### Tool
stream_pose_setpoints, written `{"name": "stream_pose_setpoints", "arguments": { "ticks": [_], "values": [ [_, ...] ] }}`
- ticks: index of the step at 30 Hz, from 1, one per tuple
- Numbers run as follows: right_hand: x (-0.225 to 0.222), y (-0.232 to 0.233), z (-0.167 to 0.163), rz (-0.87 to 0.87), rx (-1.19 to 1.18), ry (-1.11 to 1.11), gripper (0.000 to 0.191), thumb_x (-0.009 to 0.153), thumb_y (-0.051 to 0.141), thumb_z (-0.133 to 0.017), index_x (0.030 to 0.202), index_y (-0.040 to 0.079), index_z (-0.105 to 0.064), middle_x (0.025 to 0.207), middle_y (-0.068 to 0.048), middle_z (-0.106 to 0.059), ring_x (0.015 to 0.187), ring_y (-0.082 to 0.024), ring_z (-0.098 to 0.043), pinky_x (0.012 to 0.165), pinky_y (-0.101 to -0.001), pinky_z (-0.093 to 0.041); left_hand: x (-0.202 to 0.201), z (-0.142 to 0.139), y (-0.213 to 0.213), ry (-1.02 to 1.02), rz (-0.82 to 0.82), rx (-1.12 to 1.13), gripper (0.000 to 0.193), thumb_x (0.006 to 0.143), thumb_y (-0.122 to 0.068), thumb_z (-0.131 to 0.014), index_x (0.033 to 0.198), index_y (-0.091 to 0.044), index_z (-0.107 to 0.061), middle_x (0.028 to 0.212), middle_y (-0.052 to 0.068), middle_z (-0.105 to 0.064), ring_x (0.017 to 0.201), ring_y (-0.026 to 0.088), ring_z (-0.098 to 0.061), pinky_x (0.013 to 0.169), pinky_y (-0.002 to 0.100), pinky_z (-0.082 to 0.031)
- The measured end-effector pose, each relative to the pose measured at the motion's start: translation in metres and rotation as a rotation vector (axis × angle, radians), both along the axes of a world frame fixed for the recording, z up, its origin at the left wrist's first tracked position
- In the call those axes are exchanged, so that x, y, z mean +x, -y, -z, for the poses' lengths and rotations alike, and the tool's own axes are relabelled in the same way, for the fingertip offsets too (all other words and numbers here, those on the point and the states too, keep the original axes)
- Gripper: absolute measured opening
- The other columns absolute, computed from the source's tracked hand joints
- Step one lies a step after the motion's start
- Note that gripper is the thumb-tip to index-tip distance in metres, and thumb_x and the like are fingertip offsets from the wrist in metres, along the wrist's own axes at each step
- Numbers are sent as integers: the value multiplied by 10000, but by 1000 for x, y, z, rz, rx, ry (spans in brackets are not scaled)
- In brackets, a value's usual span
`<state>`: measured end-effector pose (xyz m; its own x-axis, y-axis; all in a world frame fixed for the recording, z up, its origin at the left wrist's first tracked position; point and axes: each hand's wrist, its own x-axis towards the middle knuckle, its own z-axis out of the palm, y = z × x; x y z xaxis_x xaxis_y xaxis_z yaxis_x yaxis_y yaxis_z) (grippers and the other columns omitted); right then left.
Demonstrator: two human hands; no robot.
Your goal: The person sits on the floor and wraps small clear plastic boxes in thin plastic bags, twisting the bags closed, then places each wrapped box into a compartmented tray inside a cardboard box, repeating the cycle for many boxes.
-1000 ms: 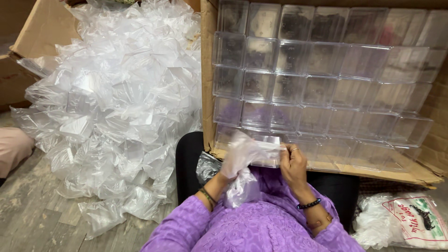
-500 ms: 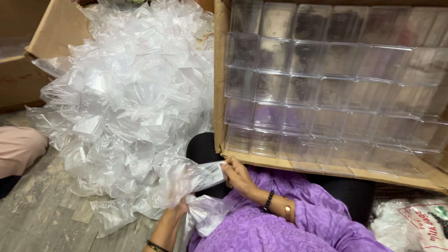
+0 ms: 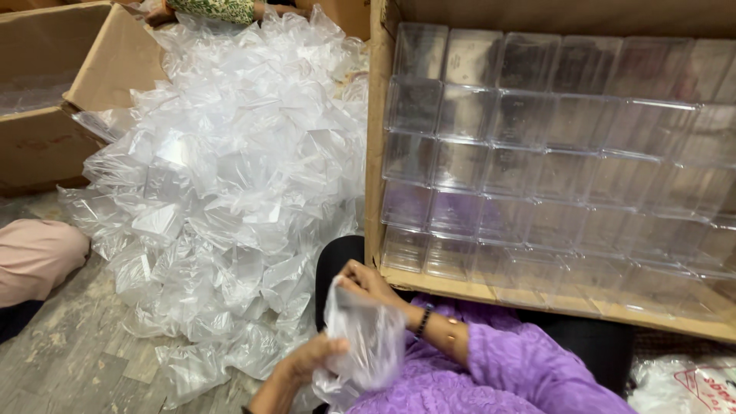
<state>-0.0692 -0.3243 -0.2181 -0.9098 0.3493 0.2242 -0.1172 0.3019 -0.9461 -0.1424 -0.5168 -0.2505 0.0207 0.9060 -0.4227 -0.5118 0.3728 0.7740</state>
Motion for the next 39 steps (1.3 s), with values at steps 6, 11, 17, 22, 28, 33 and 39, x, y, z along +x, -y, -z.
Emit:
{"name": "stream_pose_setpoints", "arguments": {
  "ticks": [6, 11, 17, 22, 28, 33, 39],
  "values": [
    [3, -11, -10, -60, -167, 137, 302, 985, 160, -624, 1235, 29, -517, 833, -24, -623, 718, -102, -639, 650, -259, -537, -134, -96, -76, -492, -774, 48, 585, 899, -620, -596, 1295, -192, -646, 790, 19, -595, 746, 158, -522, 737, 317, -475],
    [66, -34, 10, -80, -223, 247, 321, 991, 156, -649, 1263, 19, -547, 847, -33, -624, 734, -88, -626, 675, -259, -548, -207, -151, -138, -794, -1002, -197, 698, 818, -622, -846, 735, 16, -576, 737, 84, -539, 693, 221, -469, 638, 397, -403],
    [116, -68, 7, 168, -123, 367, 310, 965, 195, -675, 1222, 35, -609, 894, -28, -679, 759, -107, -635, 680, -266, -553, -188, -139, -141, -1817, -1074, -108, 791, 813, -492, -898, 1158, 160, -612, 1018, 283, -680, 846, 305, -686, 692, 405, -526],
    [106, -78, -25, 240, -76, -136, 379, 1001, 152, -704, 1308, -35, -584, 1163, -86, -660, 1091, -156, -636, 951, -294, -522, -59, -120, -142, -889, -721, 207, 415, 1099, -318, -478, 1191, -24, -756, 873, 150, -782, 727, 182, -689, 699, 330, -564],
    [92, -79, -39, 62, -450, -74, 377, 979, 75, -721, 1315, -28, -583, 1102, -92, -645, 985, -147, -650, 871, -316, -564, 32, -124, -160, -1002, -784, 772, 442, 1198, -335, -416, 1294, 29, -647, 1278, 132, -674, 1148, 225, -657, 995, 336, -514],
    [139, -71, -54, 339, -69, -201, 136, 1028, 38, -763, 1115, -32, -686, 1111, -91, -683, 1018, -154, -647, 922, -285, -536, 48, -114, -168, -888, -770, 469, 417, 1118, -335, -482, 1155, -9, -738, 937, 70, -702, 758, 122, -576, 678, 275, -476],
    [167, -70, -91, 273, -2, -265, 387, 861, 70, -771, 1194, -39, -605, 1144, -51, -639, 1091, -108, -594, 972, -251, -480, 88, -117, -175, -842, -683, 792, 343, 1159, -317, -534, 1141, -25, -713, 1042, 7, -724, 937, 70, -652, 807, 220, -516]
  ]
}}
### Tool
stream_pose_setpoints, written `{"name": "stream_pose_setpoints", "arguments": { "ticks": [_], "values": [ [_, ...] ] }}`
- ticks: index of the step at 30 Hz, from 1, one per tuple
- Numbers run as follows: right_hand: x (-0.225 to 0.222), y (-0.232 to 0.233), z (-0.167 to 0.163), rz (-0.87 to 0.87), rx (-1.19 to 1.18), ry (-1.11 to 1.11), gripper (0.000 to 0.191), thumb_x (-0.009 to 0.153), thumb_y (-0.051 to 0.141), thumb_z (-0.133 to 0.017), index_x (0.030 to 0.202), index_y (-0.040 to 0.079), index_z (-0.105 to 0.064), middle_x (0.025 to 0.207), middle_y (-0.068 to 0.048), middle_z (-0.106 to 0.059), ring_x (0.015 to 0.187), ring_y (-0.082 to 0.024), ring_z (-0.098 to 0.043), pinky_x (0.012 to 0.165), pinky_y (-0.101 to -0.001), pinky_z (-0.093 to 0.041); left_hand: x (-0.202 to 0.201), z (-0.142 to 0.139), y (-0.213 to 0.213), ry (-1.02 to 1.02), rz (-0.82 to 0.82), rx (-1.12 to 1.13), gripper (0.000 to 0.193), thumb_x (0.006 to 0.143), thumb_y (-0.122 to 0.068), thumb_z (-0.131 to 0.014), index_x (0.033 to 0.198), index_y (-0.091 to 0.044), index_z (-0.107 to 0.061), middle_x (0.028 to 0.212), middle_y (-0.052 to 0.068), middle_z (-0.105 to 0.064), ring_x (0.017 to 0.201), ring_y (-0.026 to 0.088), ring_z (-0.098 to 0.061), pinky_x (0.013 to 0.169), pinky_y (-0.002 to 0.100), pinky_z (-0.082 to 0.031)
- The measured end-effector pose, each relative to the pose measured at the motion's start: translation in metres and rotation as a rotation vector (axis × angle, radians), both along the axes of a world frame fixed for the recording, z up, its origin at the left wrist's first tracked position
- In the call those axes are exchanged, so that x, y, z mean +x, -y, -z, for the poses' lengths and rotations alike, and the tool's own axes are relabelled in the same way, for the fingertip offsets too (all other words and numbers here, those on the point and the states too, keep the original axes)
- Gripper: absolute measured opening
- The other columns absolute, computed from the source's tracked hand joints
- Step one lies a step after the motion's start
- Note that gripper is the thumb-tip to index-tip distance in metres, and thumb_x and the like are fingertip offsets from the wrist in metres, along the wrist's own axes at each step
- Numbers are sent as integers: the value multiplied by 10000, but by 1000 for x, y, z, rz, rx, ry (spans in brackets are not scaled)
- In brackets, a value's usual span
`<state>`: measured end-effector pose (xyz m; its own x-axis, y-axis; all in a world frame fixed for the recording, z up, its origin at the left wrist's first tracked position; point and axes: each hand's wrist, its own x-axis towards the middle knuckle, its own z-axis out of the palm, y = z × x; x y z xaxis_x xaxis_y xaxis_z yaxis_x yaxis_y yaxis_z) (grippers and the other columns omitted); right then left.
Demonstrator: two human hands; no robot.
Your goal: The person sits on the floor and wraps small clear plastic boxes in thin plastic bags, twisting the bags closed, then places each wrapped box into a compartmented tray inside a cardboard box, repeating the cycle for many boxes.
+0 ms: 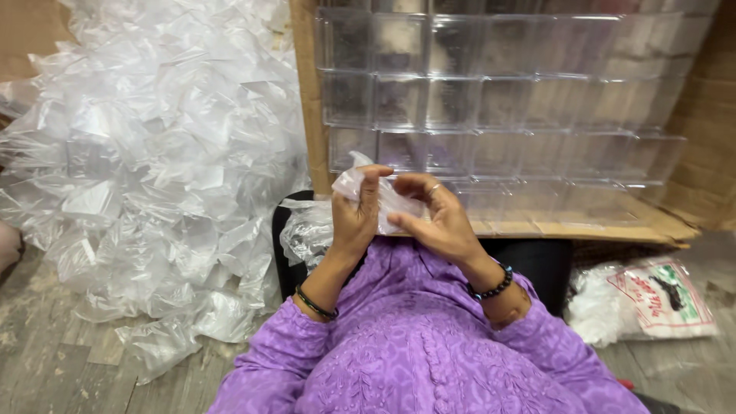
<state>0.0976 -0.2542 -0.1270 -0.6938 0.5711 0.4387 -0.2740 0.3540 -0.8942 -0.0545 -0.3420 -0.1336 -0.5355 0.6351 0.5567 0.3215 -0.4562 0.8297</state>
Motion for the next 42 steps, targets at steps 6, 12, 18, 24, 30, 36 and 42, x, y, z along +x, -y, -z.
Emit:
{"name": "stream_pose_setpoints", "arguments": {
  "ticks": [6, 12, 18, 24, 30, 36, 42],
  "values": [
    [25, -2, 5, 50, -329, -66, 146, 999, 93, -704, 1084, -25, -708, 953, -26, -735, 880, -76, -675, 792, -224, -567, 14, -7, 10, 121, 215, -250, 232, 983, -206, -815, 1059, 13, -799, 856, 17, -717, 786, 61, -635, 660, 219, -493],
    [37, 4, 24, 219, -444, -49, 138, 987, 125, -693, 1023, -8, -697, 854, -34, -710, 685, -91, -632, 621, -236, -523, 32, 1, 8, 229, 292, -181, 228, 1003, -163, -819, 996, -13, -647, 865, -17, -616, 772, 60, -568, 644, 225, -453],
    [41, 0, 29, 154, -244, -159, 115, 1039, 124, -679, 1013, 14, -703, 943, 18, -627, 832, -58, -561, 747, -204, -483, 40, 9, -1, 541, 441, -250, 184, 933, -228, -715, 961, -47, -710, 838, -19, -705, 735, 64, -640, 641, 223, -512],
    [42, -3, 60, -126, -896, -179, 123, 1028, 197, -594, 963, 93, -604, 793, -1, -662, 535, -49, -510, 493, -195, -399, 47, 43, -2, 324, 426, -307, 325, 1091, -348, -626, 926, -72, -675, 813, -20, -642, 713, 46, -575, 608, 207, -460],
    [110, -6, 89, -91, -970, 170, 159, 992, 240, -647, 950, 92, -606, 638, 75, -552, 401, 15, -378, 334, -165, -263, 30, 72, 34, 926, 679, -643, 196, 984, -256, -684, 1074, -84, -654, 863, -22, -672, 730, 76, -651, 632, 250, -544],
    [166, -47, 78, 96, -404, 431, 283, 919, 151, -736, 1164, 30, -659, 748, 9, -635, 606, -73, -558, 522, -248, -442, 5, 95, 9, 774, 1048, -607, 204, 940, -131, -731, 1114, -47, -667, 948, 31, -689, 844, 102, -660, 702, 240, -525],
    [101, -80, 80, 844, 418, 775, 303, 987, 180, -633, 1254, 54, -701, 872, -249, -707, 805, -431, -673, 718, -515, -524, 58, 113, -109, 47, 151, -422, 290, 1001, -241, -602, 1227, -66, -655, 882, -8, -673, 723, 73, -569, 658, 227, -491]
  ]
}}
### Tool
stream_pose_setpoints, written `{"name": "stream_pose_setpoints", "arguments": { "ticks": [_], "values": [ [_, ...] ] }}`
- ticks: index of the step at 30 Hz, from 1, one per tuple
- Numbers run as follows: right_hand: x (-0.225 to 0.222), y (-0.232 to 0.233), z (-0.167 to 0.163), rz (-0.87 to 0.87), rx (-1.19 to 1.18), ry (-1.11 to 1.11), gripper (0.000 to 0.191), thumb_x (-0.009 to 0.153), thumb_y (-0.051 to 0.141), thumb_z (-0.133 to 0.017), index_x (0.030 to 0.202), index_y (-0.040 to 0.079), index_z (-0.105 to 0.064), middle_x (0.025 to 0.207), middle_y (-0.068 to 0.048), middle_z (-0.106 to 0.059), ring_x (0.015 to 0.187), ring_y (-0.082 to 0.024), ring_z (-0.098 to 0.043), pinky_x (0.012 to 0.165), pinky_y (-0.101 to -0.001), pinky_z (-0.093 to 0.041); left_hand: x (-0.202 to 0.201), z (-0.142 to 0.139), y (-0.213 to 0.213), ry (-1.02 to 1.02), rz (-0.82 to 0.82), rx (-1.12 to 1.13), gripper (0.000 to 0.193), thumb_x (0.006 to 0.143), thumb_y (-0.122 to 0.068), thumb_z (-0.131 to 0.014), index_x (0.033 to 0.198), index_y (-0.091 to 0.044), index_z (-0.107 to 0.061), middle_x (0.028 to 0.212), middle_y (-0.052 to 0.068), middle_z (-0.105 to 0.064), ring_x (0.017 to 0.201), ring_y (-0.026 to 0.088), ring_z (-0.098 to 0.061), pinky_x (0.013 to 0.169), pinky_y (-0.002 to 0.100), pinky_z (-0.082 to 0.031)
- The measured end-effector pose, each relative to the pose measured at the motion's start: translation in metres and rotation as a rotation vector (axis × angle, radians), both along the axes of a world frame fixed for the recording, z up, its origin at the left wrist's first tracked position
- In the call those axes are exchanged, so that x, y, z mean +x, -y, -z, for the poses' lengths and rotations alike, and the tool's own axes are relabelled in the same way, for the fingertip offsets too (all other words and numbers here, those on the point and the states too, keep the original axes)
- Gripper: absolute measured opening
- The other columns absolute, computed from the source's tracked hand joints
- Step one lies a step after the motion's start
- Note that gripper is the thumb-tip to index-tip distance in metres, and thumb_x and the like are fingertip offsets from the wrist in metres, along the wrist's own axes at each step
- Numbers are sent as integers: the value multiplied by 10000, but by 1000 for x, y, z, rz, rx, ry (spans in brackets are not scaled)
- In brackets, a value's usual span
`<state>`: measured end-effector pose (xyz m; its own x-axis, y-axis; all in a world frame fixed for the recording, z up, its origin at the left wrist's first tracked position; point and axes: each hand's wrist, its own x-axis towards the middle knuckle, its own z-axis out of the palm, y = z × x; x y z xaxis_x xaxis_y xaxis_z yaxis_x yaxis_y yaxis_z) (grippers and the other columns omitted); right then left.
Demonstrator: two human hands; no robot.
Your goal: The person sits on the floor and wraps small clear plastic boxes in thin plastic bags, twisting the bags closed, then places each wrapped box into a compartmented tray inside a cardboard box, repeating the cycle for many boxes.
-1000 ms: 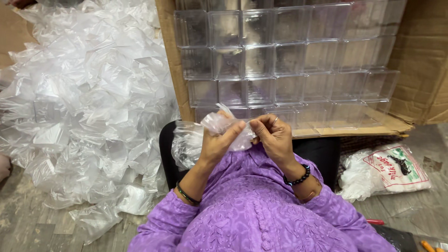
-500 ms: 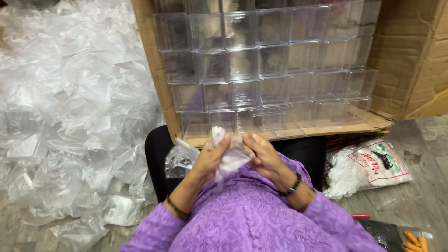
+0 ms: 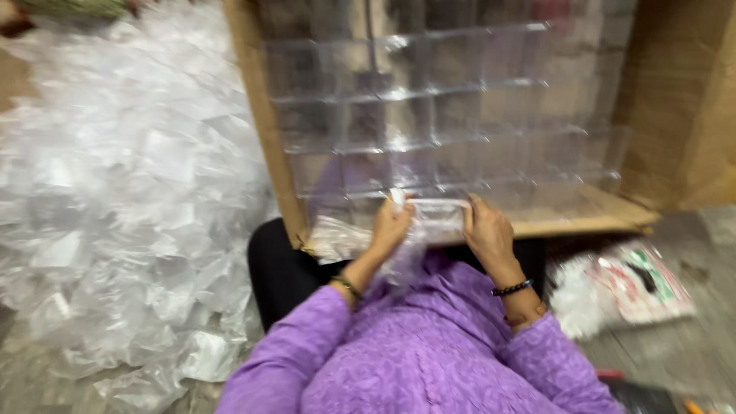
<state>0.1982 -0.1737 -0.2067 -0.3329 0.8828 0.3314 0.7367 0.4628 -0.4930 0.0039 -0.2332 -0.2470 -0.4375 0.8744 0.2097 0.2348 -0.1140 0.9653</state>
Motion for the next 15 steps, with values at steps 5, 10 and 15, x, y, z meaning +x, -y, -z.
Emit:
{"name": "stream_pose_setpoints", "arguments": {
  "ticks": [5, 10, 15],
  "values": [
    [4, 7, 17, -74, 74, -282, 183, 990, 169, -641, 1083, 21, -692, 878, -211, -690, 780, -358, -662, 694, -448, -519, 13, 12, 10, 476, 48, -132, 278, 1048, -329, -612, 919, -84, -633, 688, -39, -540, 551, 49, -456, 462, 257, -361],
    [3, 27, 50, -119, -717, -1008, 194, 1046, 205, -634, 1000, 17, -618, 776, -10, -609, 639, -105, -494, 565, -281, -406, 9, 26, 44, 700, 15, -184, 192, 975, -245, -699, 862, -102, -637, 631, -62, -546, 474, 50, -455, 408, 262, -336],
    [-9, 43, 63, -132, -598, -697, 218, 1072, 197, -568, 948, 30, -632, 759, 37, -549, 675, -30, -434, 574, -216, -387, 6, 48, 62, 536, 9, -207, 201, 980, -265, -697, 883, -113, -608, 617, -77, -501, 485, 38, -428, 416, 244, -329]
  ]
}}
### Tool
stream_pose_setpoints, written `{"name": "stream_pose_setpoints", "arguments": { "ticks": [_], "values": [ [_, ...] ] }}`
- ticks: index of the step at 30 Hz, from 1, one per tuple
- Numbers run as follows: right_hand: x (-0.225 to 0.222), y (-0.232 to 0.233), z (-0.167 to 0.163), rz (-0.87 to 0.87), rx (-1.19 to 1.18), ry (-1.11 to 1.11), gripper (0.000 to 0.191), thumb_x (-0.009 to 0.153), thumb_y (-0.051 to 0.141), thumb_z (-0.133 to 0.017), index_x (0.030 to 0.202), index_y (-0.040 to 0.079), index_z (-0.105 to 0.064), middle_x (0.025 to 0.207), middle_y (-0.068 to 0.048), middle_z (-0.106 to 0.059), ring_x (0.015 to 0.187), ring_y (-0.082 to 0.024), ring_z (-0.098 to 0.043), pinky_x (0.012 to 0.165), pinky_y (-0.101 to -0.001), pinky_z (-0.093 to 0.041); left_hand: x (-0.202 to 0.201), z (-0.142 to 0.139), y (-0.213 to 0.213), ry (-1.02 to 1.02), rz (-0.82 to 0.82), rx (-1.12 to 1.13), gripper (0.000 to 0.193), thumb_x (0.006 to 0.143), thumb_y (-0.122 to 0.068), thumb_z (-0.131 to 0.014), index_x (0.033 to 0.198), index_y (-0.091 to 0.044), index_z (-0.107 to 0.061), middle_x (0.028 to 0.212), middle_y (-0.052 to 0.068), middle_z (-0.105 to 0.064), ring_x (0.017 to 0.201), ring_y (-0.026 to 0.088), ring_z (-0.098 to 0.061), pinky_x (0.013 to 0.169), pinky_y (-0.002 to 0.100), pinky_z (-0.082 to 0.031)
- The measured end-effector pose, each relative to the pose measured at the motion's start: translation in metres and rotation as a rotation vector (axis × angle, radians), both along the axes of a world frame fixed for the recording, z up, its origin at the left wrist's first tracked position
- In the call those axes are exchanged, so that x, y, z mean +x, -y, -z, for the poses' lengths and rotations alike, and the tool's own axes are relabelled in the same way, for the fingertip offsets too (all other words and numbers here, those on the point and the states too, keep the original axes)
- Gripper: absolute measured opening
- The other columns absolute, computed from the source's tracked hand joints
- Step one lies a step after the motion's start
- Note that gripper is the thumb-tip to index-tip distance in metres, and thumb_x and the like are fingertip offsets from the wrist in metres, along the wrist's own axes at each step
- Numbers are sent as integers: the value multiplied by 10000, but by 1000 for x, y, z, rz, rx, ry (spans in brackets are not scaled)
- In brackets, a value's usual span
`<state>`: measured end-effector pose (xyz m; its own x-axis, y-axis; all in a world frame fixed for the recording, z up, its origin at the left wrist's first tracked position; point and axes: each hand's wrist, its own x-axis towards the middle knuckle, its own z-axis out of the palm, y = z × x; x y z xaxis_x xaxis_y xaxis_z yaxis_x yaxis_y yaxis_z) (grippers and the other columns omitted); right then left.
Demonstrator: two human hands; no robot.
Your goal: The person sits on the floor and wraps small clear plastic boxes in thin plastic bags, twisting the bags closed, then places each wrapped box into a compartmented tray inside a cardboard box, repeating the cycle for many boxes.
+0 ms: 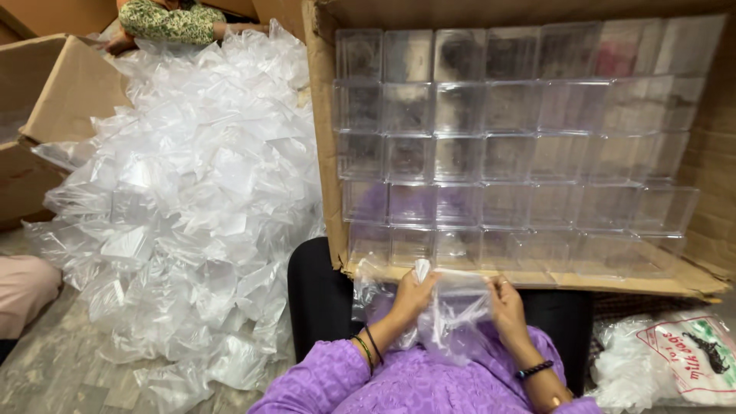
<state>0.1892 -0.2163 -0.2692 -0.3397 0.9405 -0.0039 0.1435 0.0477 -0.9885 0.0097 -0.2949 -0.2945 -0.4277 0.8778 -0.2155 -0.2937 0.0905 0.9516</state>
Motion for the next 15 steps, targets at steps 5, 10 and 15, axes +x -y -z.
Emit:
{"name": "stream_pose_setpoints", "arguments": {
  "ticks": [5, 10, 15],
  "values": [
    [-1, 15, -4, -118, 51, 63, 188, 1051, 190, -583, 967, 31, -637, 734, 15, -491, 662, -56, -408, 556, -217, -353, -16, 13, 42, -307, 115, 30, 348, 1113, -314, -639, 1089, 32, -657, 883, 40, -629, 741, 110, -564, 605, 277, -450],
    [-35, 17, -36, -274, -444, -408, 142, 994, 185, -521, 984, 80, -618, 777, -11, -642, 678, -97, -603, 587, -254, -511, -40, -5, 77, 431, 579, -126, 515, 1013, -437, -601, 1330, -32, -606, 1135, 92, -710, 1025, 201, -696, 874, 357, -586],
    [-101, 24, -48, -407, 47, 20, 197, 1013, 235, -603, 954, 54, -654, 777, -17, -654, 701, -92, -603, 598, -275, -527, -63, -20, 100, 676, 431, -56, 564, 1023, -415, -586, 1475, -86, -509, 1200, 57, -648, 1015, 158, -603, 882, 326, -536]
  ]
}}
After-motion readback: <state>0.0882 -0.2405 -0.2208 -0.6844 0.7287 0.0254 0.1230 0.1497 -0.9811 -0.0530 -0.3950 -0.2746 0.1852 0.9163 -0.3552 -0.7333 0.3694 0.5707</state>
